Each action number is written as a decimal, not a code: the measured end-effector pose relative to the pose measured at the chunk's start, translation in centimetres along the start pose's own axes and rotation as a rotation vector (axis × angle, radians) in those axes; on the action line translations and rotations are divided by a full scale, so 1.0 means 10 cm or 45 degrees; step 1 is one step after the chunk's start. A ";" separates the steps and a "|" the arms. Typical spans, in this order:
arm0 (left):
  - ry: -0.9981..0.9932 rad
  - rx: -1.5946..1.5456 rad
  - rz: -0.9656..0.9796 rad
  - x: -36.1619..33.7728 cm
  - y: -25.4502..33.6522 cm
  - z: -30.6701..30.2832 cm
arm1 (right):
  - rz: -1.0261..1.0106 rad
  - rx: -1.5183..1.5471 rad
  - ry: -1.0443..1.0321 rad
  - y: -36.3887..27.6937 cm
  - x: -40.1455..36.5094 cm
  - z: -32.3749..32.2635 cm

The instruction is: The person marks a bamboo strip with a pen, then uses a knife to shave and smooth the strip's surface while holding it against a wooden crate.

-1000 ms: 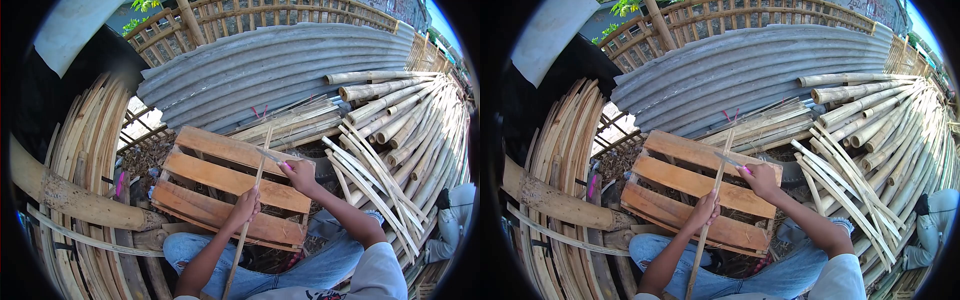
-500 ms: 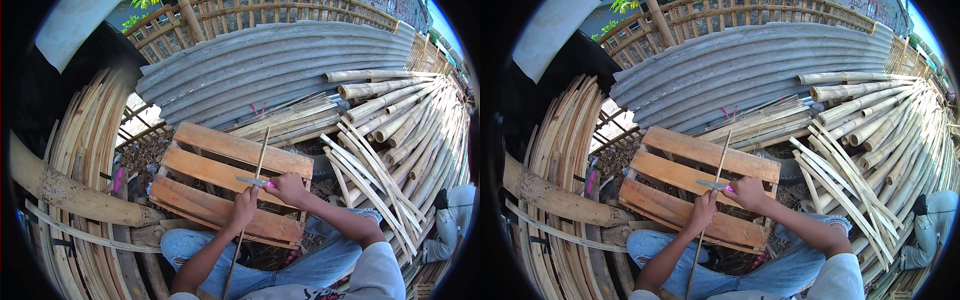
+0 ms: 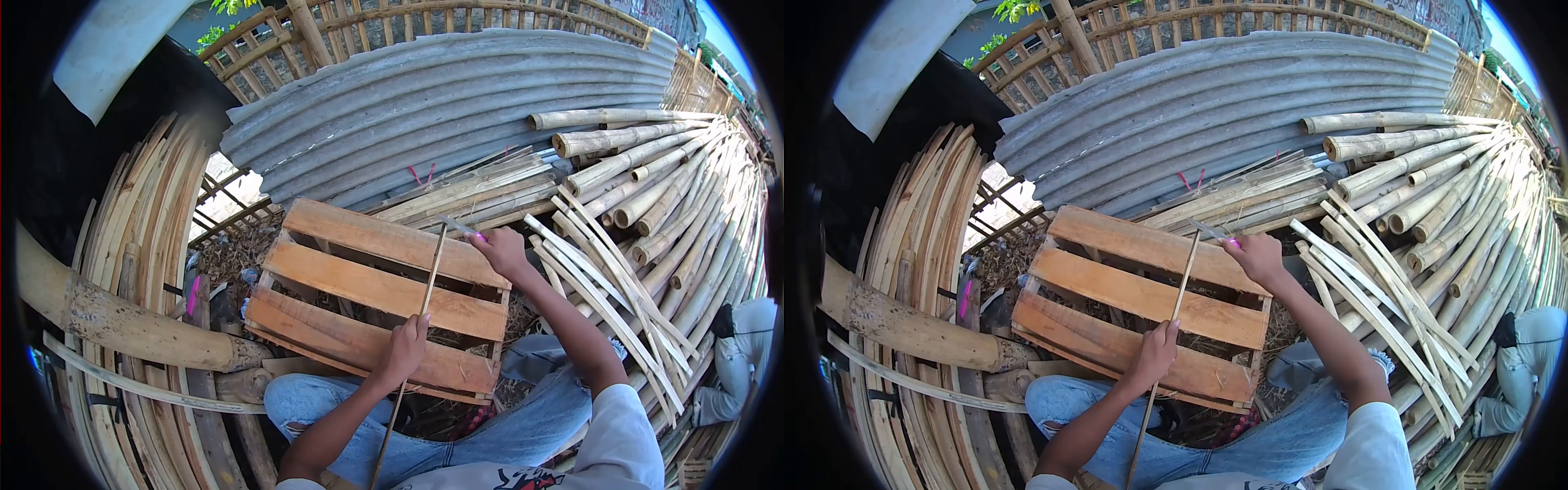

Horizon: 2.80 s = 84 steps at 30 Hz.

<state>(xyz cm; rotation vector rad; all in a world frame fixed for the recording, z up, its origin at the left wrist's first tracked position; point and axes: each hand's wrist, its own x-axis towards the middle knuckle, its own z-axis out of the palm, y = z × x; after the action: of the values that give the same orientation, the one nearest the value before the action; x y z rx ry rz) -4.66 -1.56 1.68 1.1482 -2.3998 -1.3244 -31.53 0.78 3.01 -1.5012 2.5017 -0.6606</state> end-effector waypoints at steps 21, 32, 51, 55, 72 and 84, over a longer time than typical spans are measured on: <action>-0.364 -0.745 -0.199 0.08 0.16 -0.24 | -0.173 0.449 -0.097 -0.36 -0.37 0.04; -0.454 -0.886 -0.197 0.13 0.12 -0.18 | -0.306 0.156 0.063 -0.22 -0.33 0.10; -0.655 -1.068 -0.297 0.07 -0.02 -0.02 | -0.492 -0.072 0.038 -0.10 -0.39 0.23; -0.659 -1.089 -0.254 0.01 -0.05 0.06 | -0.172 -0.060 0.081 0.04 -0.21 0.10; -0.700 -1.233 -0.225 0.04 0.05 -0.02 | -0.431 0.000 0.052 -0.31 -0.50 0.11; -0.413 -0.737 -0.267 0.06 -0.01 0.02 | -0.312 0.034 -0.031 -0.23 -0.41 0.18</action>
<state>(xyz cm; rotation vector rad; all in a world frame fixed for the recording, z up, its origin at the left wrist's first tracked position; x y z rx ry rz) -5.13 -1.84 1.39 1.0889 -1.8799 -2.2262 -27.06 2.93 2.06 -1.8124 2.3017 -0.7025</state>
